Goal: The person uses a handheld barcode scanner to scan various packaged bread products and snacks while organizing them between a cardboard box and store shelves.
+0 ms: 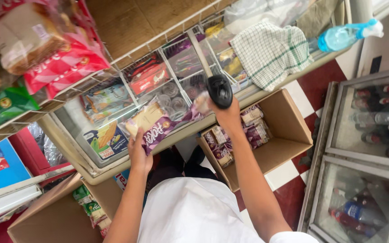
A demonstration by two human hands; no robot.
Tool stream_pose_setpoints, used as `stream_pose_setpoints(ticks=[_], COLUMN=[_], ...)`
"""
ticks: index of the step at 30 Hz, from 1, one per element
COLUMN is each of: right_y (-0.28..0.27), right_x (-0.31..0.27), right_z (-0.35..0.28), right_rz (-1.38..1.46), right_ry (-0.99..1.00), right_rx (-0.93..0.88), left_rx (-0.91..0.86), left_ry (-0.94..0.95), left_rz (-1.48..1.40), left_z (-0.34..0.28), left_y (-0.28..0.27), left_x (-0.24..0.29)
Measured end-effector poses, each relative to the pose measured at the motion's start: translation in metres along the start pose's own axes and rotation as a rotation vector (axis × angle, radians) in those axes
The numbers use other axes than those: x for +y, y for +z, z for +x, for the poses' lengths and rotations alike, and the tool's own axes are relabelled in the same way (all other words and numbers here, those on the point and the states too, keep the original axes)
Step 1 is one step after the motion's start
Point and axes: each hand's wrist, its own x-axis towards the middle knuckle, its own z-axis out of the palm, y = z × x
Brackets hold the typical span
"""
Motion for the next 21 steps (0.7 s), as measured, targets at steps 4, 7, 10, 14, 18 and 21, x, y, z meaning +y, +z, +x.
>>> stream_pose_setpoints(ticks=[4, 7, 10, 14, 18, 21], right_y=[0.028, 0.044, 0.053, 0.046, 0.032, 0.028], right_x=[0.022, 0.043, 0.056, 0.054, 0.040, 0.030], right_z=[0.009, 0.001, -0.001, -0.001, -0.015, -0.029], right_rz=[-0.106, 0.380, 0.472, 0.583, 0.645, 0.642], right_ry=[-0.118, 0.284, 0.372, 0.425, 0.410, 0.405], right_rx=[0.235, 0.095, -0.006, 0.011, -0.023, 0.030], left_rx=[0.163, 0.086, 0.020, -0.007, -0.135, -0.168], left_ry=[-0.076, -0.081, -0.108, -0.120, -0.051, 0.052], left_rz=[-0.028, -0.094, -0.065, -0.024, -0.008, 0.106], left_z=[-0.004, -0.008, -0.010, -0.006, -0.005, -0.011], left_y=[-0.008, -0.008, 0.001, 0.016, 0.030, 0.039], left_x=[-0.008, -0.018, -0.027, -0.032, -0.035, -0.037])
